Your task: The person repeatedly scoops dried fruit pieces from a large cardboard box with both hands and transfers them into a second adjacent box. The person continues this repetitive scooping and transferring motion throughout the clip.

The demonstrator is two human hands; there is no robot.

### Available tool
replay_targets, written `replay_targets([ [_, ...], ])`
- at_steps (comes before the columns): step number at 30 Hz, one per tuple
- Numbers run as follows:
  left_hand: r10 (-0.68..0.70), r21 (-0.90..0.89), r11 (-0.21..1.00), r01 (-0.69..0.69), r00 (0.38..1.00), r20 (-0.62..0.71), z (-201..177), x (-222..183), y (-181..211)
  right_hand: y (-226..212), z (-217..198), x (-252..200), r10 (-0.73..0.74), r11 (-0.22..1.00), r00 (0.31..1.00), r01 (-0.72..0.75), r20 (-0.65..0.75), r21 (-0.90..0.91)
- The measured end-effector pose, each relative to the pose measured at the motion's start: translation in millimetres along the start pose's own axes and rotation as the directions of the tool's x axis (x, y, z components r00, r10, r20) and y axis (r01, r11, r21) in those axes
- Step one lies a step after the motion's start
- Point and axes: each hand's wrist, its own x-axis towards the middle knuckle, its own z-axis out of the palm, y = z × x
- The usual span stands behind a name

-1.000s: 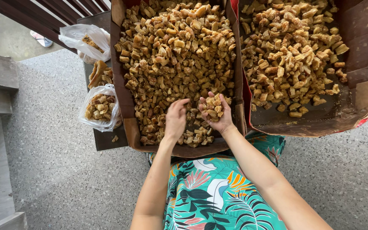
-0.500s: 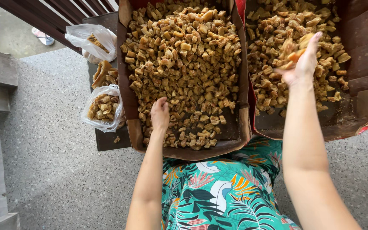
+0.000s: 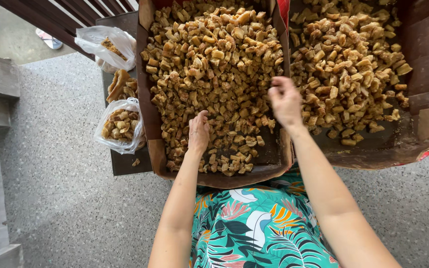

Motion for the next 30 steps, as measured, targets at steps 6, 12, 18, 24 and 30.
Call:
replay_targets([
  [6,0.050,-0.051,0.997,-0.051,0.998,-0.026,-6.6,-5.4,-10.0,0.1,72.5,-62.3,0.251,0.705,0.931,0.013,0.266,-0.709],
  [12,-0.037,0.165,0.986,0.028,0.998,0.050,3.6,2.6,-10.3,43.8,97.4,-126.2,-0.112,0.595,0.902,0.396,0.416,-0.699],
  [18,-0.373,-0.661,0.620,0.423,0.900,0.226,-21.8,0.5,-2.8,72.6,98.5,-116.1,-0.259,0.705,0.897,0.429,0.358,-0.564],
  [24,-0.376,-0.839,0.213,0.501,0.834,0.403,-51.5,-23.2,7.0,62.5,92.8,-114.0,-0.106,0.807,0.943,0.267,0.316,-0.527],
  [30,-0.337,-0.918,0.124,0.377,0.886,0.319,-53.0,-36.3,5.0,44.0,85.8,-121.1,-0.107,0.795,0.919,0.308,0.381,-0.522],
])
